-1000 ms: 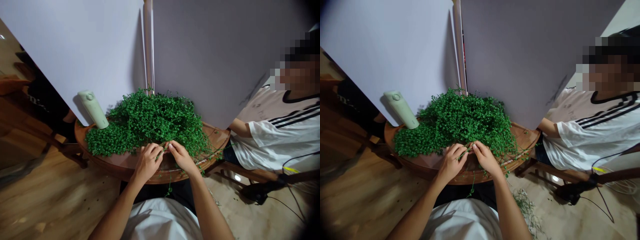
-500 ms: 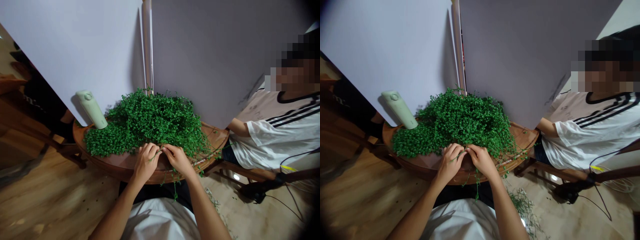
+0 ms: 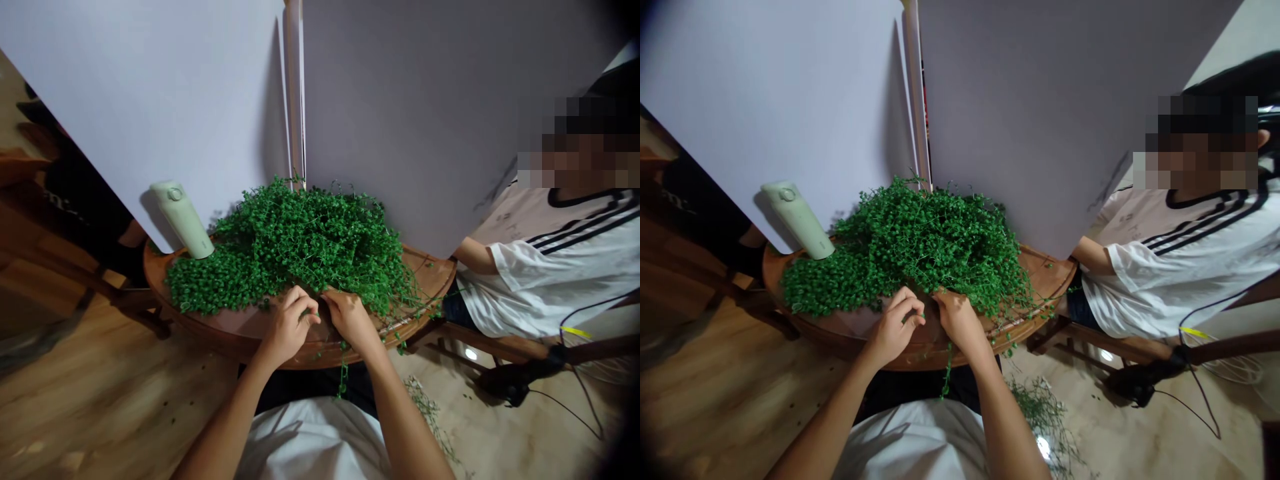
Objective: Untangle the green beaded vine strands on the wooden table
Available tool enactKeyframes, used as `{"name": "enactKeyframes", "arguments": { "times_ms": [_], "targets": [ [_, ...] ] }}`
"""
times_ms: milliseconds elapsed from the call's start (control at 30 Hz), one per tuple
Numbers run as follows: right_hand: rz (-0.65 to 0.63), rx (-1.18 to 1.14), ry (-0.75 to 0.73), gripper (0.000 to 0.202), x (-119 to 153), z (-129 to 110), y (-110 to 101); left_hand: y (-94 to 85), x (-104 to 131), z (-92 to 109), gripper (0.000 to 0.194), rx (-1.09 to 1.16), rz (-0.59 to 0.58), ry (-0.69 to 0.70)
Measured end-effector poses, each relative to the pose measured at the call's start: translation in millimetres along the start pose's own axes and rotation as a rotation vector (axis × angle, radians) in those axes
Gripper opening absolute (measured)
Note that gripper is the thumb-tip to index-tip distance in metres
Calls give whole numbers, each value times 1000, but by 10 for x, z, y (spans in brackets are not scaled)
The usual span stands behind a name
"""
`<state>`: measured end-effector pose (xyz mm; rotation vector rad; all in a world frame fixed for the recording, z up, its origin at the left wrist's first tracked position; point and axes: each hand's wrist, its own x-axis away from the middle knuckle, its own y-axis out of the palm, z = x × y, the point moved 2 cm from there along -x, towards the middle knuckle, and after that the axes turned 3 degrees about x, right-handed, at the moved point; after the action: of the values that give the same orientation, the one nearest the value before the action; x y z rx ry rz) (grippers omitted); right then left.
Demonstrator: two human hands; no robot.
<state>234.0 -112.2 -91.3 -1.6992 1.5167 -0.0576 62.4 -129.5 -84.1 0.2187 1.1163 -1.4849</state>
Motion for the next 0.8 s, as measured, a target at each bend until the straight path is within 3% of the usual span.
{"name": "enactKeyframes", "arguments": {
  "times_ms": [233,367,467,600,800],
  "targets": [
    [8,-184,100,28,26,69,-127,-35,69,-122,8,-66,363,-162],
    [25,-309,170,34,26,96,-157,-31,101,-161,7,-107,469,-233],
    [29,-416,201,38,14,92,-151,-49,87,-153,19,-138,499,-217],
    [37,-535,242,40,11,94,-139,-48,52,-77,17,-173,384,-113],
    [54,-571,257,37,29,77,-170,87,59,86,14,-223,-14,28]
  ]
}}
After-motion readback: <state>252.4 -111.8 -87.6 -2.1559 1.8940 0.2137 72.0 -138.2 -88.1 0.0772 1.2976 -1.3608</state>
